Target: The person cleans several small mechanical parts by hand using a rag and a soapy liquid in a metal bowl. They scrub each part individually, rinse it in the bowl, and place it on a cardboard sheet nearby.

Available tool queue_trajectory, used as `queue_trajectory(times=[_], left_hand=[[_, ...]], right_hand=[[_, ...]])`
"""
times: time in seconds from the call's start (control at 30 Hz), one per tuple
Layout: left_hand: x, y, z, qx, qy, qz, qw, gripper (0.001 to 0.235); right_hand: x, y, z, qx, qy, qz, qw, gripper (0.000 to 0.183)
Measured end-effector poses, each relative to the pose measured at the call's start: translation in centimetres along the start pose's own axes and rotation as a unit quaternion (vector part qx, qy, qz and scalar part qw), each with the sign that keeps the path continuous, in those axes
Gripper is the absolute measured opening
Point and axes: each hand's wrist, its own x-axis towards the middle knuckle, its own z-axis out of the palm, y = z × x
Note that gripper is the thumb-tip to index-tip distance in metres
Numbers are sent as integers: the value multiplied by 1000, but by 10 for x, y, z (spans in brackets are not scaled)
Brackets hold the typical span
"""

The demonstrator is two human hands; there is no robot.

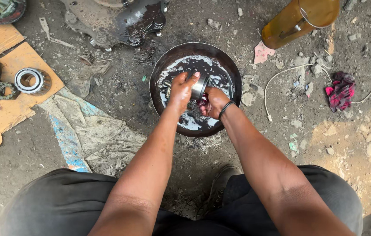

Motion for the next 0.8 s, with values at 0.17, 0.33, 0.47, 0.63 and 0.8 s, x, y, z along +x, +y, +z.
queue_trajectory(times=[0.17, 0.33, 0.47, 0.63, 0.8], left_hand=[[17, 19, -9, 211, -12, -123, 970, 50], [13, 17, -16, 230, 47, -184, 954, 51], [6, 6, -14, 307, 87, -115, 941, 54], [18, -4, -11, 245, 84, 56, 964, 61], [26, -32, -35, 325, 132, 120, 929, 67]], right_hand=[[-32, -23, 5, -247, 121, -282, 919, 13], [-55, -20, 17, -589, 181, -496, 612, 30], [-41, -6, 27, -463, 184, -476, 725, 25], [-16, 2, 36, 170, 40, 22, 984, 26], [-1, 11, 20, 46, -50, 115, 991, 47]])
